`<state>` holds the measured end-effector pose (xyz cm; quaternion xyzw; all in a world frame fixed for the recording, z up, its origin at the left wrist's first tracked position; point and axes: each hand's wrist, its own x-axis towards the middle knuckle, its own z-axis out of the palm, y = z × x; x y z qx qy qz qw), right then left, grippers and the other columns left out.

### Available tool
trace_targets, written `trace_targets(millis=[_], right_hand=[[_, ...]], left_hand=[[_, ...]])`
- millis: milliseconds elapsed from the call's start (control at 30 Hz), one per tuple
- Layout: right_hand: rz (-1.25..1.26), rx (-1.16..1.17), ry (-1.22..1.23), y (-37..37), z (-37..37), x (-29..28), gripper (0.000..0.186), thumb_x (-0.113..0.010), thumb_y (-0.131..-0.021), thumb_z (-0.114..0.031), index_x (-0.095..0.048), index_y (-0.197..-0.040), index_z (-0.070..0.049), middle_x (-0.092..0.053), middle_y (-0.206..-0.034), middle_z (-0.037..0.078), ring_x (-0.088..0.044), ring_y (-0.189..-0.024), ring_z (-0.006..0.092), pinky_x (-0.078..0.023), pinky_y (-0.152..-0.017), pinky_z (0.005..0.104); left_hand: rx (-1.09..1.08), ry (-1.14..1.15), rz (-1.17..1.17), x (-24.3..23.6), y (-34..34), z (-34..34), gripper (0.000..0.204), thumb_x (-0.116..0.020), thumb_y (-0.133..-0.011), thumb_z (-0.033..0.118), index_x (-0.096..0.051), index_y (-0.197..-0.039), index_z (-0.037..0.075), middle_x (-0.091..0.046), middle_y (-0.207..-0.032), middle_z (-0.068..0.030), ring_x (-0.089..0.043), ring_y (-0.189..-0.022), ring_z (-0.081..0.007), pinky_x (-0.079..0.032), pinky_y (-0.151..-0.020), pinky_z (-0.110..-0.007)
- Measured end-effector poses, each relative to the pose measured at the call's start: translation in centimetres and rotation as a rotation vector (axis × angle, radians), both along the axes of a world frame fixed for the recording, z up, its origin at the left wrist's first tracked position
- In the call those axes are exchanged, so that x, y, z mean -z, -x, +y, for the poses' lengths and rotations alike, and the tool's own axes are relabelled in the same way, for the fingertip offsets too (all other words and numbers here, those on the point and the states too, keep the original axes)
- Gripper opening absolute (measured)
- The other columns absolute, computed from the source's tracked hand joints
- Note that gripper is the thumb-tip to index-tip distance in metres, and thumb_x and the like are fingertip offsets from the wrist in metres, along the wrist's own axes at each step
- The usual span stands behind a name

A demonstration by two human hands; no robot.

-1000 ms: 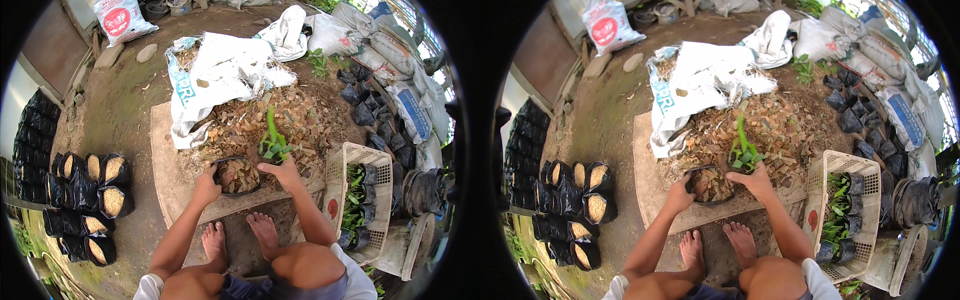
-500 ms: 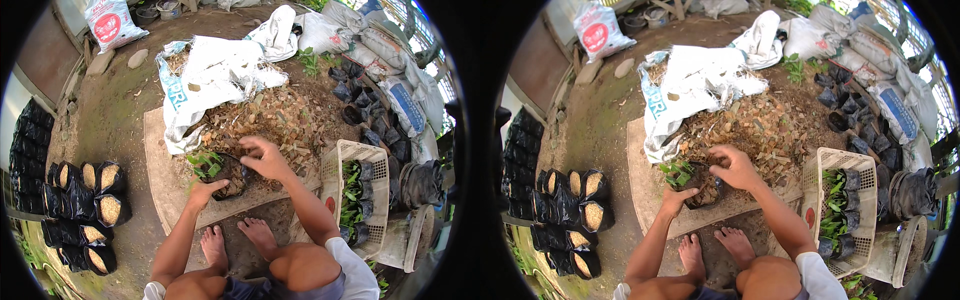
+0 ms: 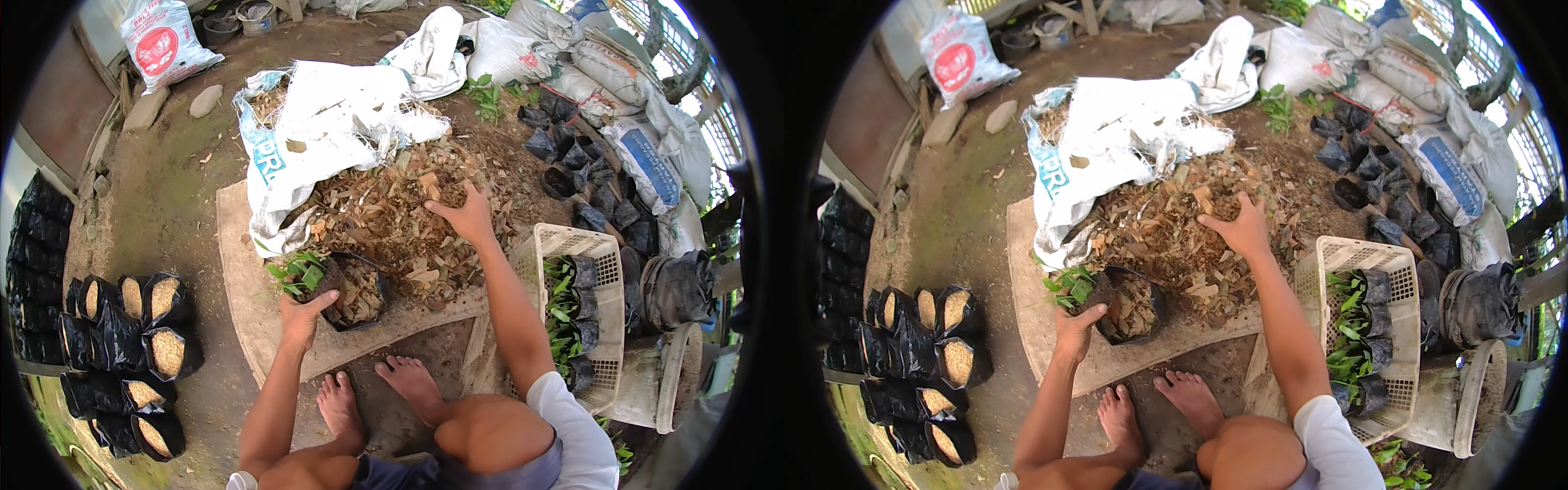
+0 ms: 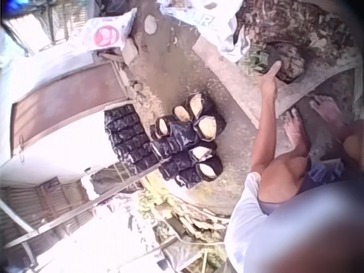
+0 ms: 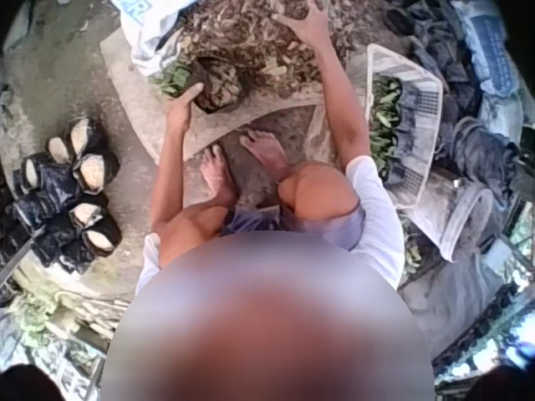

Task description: The person fills black plastic bags with a granular substrate, then places small green seedlings into the bags and covers the roots with dry leaves. The filled bags are arranged in rows on the ground.

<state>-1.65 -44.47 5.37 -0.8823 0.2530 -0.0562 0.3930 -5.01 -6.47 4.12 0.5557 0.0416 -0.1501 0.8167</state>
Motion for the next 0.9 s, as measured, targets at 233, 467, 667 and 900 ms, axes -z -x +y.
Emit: trace_targets(millis=[233, 467, 667, 900], right_hand=[[0.333, 0.014, 0.441, 6.1, 6.9, 8.3, 0.126, -0.092, -0.075, -0.047, -0.011, -0.167, -0.019, -0.02, -0.157, 0.045, -0.043, -0.136, 0.0614, -0.048, -0.107, 0.0579], [0.143, -0.123, -0.041, -1.0, 1.9, 4.3, 0.105, -0.085, -0.082, -0.037, -0.028, -0.161, 0.002, -0.069, -0.108, 0.031, -0.072, -0.097, 0.0341, -0.058, -0.087, 0.0467], [-0.049, -0.12, 0.674, -4.0, 7.1, 1.8, 0.105, -0.063, -0.096, -0.062, -0.018, -0.162, 0.006, -0.032, -0.153, 0.038, -0.045, -0.14, 0.0447, -0.048, -0.108, 0.0535], [0.293, -0.736, 0.708, 1.1, 6.5, 9.9, 0.062, -0.063, -0.099, -0.031, -0.043, -0.157, -0.022, -0.036, -0.16, 0.024, -0.039, -0.144, 0.043, -0.035, -0.113, 0.0699]], left_hand=[[-0.034, 0.004, 0.012, 0.6, -0.2, -0.2, 0.065, -0.09, -0.076, 0.0, -0.058, -0.132, 0.0, -0.07, -0.123, -0.0101, -0.067, -0.11, -0.0206, -0.053, -0.101, -0.036], [0.017, -0.057, 0.014, 0.3, 0.0, 0.1, 0.064, -0.084, -0.08, -0.005, -0.055, -0.136, 0.002, -0.068, -0.125, -0.0108, -0.066, -0.114, -0.0233, -0.053, -0.101, -0.041], [-0.016, -0.056, 0.024, 0.1, -0.4, 0.0, 0.065, -0.084, -0.08, -0.005, -0.054, -0.137, 0.0, -0.067, -0.127, -0.0114, -0.066, -0.115, -0.0236, -0.053, -0.102, -0.04], [-0.046, -0.051, -0.005, 0.1, -0.2, -0.2, 0.068, -0.09, -0.075, 0.0, -0.056, -0.134, -0.002, -0.069, -0.123, -0.0114, -0.067, -0.111, -0.022, -0.053, -0.1, -0.036]])
